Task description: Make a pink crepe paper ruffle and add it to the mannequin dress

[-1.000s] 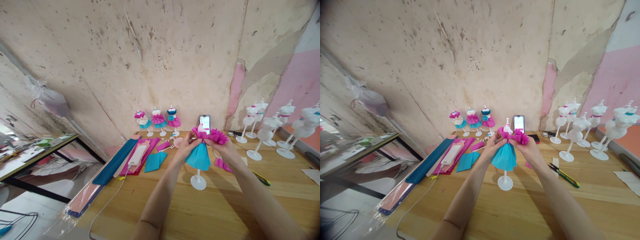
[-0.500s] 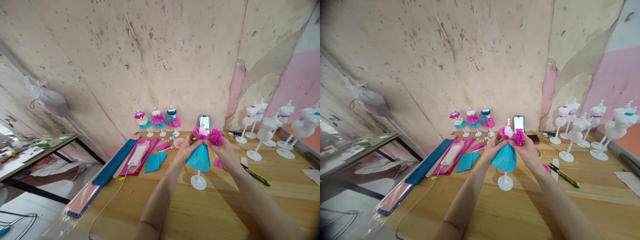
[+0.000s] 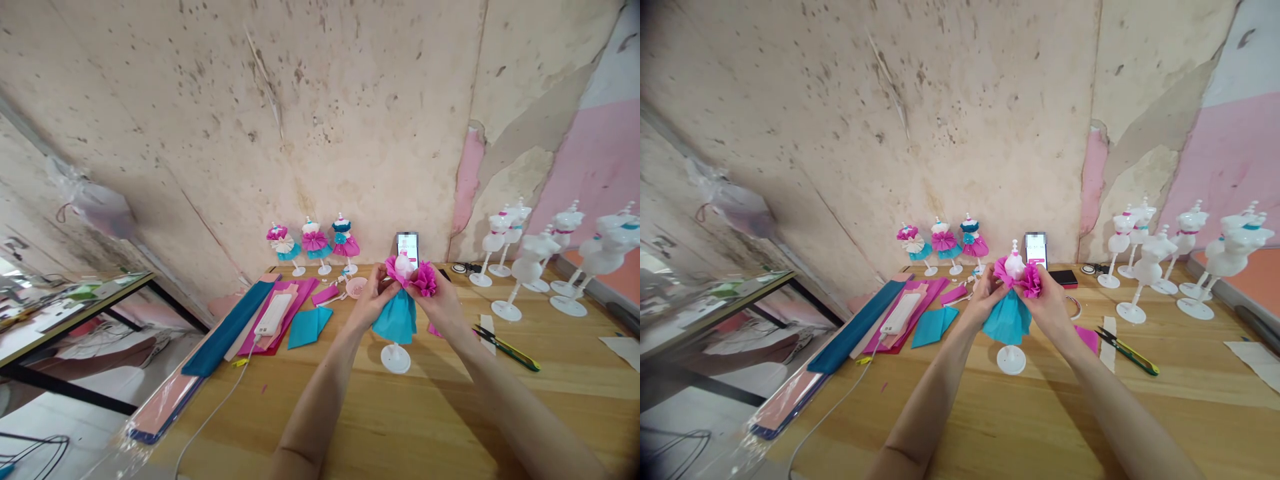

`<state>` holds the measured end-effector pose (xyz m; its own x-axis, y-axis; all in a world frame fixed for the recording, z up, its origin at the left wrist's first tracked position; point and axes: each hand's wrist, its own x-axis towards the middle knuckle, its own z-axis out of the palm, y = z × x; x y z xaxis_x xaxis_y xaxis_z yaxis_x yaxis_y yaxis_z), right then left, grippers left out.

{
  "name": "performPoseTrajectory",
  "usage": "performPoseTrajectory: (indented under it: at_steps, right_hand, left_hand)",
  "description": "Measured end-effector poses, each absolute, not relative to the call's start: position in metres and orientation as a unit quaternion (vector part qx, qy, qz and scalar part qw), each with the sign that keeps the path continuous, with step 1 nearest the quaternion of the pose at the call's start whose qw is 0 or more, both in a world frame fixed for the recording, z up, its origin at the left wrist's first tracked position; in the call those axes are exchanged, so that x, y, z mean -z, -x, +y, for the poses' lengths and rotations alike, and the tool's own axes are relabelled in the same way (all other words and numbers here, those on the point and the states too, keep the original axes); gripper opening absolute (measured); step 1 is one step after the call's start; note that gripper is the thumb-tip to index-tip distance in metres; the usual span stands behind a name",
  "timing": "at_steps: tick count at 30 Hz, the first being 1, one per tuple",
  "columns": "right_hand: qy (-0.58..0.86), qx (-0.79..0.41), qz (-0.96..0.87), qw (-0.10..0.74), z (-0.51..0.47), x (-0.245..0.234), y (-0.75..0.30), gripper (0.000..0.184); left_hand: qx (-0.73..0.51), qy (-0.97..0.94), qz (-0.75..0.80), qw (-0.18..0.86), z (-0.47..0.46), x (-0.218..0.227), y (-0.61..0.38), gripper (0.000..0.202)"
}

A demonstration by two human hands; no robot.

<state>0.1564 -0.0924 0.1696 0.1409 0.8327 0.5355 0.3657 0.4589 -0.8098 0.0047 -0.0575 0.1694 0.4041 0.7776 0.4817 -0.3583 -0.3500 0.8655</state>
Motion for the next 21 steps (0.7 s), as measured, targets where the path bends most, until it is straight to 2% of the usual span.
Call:
performPoseTrajectory:
  at_steps: [12, 16, 21]
  right_hand:
    - [0.484, -0.185, -0.628, 0.581, -0.0955, -0.171, -0.1545, 0.025]
    - [0.468, -0.253, -0.605, 0.593, -0.0945, -0.1733, -0.1567, 0.026]
    - [0.436, -0.366, -0.57, 0.592, -0.0952, -0.1787, -0.1608, 0.031]
  left_hand:
    - [-0.493, -0.685, 0.151, 0.515, -0.059, -0.1682, -0.001, 0.037]
    - [-0.489, -0.702, 0.17, 0.489, -0.0593, -0.17, -0.0017, 0.039]
    - [-0.507, -0.672, 0.172, 0.512, -0.055, -0.1677, -0.007, 0.035]
